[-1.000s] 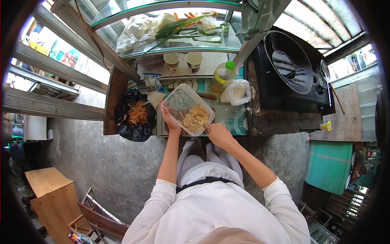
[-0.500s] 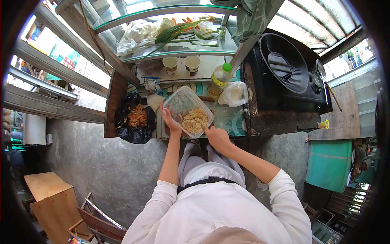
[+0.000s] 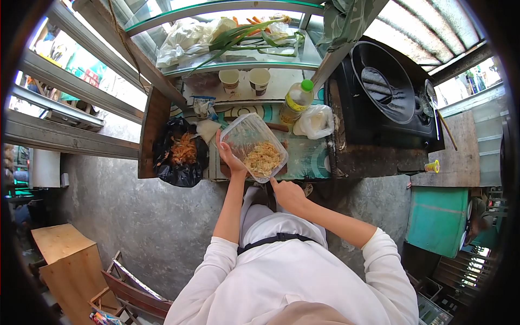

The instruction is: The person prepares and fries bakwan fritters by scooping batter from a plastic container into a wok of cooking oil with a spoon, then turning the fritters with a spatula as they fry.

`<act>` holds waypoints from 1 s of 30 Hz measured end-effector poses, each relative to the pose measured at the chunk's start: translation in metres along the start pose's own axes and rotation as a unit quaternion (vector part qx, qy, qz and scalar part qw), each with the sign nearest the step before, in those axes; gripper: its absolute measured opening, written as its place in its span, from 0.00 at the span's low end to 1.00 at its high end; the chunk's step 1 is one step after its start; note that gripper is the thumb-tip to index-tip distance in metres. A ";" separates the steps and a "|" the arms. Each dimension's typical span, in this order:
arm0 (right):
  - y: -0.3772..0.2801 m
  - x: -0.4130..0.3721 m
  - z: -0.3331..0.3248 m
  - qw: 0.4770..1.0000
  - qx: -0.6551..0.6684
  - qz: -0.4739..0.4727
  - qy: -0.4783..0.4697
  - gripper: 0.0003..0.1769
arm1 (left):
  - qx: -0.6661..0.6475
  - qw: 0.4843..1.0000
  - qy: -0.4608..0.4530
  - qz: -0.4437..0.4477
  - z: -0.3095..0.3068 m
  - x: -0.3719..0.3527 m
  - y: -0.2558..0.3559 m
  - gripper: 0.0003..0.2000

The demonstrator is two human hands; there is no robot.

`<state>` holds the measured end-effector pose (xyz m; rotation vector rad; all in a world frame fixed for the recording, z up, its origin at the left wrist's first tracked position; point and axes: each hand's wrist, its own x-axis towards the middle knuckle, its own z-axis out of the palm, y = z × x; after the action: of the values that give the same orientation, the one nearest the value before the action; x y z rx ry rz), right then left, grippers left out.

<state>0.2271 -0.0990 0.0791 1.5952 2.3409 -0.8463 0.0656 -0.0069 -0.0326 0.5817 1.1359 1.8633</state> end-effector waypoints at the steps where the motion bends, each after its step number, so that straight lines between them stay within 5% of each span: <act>1: 0.000 0.000 0.000 1.000 0.022 0.010 -0.003 0.23 | 0.009 1.000 0.008 0.006 0.001 0.000 0.000 0.33; 6: 0.019 0.012 0.011 0.984 0.177 0.015 -0.005 0.22 | 0.005 0.998 0.058 0.016 0.010 -0.003 0.003 0.31; 9: 0.053 0.024 0.052 0.947 0.280 -0.088 0.134 0.20 | 0.010 0.994 0.109 0.018 0.023 -0.007 0.011 0.29; 10: 0.050 0.021 0.036 0.922 0.386 0.003 0.034 0.20 | 0.013 0.992 0.128 0.018 0.024 -0.008 0.011 0.29; 12: 0.045 0.016 -0.006 0.792 0.560 0.179 -0.165 0.20 | 0.030 0.992 0.119 0.028 0.023 -0.008 0.008 0.27; 13: 0.037 0.014 -0.017 0.751 0.596 0.231 -0.168 0.18 | 0.039 0.992 0.115 0.032 0.023 -0.009 0.010 0.27; 16: 0.068 0.024 -0.009 0.618 0.706 0.227 -0.262 0.17 | 0.008 0.998 0.060 0.003 0.025 -0.013 0.022 0.28; 19: 0.076 0.021 -0.010 0.542 0.751 0.246 -0.285 0.17 | 0.061 0.998 0.024 0.012 0.006 -0.007 0.012 0.30; 25: 0.057 0.015 -0.013 0.580 0.749 0.194 -0.256 0.15 | 0.005 1.000 -0.012 -0.017 -0.004 -0.009 0.008 0.33; 29: 0.035 0.012 0.009 0.529 0.788 0.210 -0.236 0.14 | -0.013 1.000 0.005 -0.011 -0.007 -0.012 0.005 0.34; 30: 0.030 0.009 0.011 0.562 0.766 0.220 -0.221 0.14 | -0.004 1.000 0.009 -0.006 -0.008 -0.011 0.005 0.35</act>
<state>0.2481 -0.0902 0.0553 1.6496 0.2933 -2.9450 0.0633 -0.0217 -0.0316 0.5536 1.1412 1.8658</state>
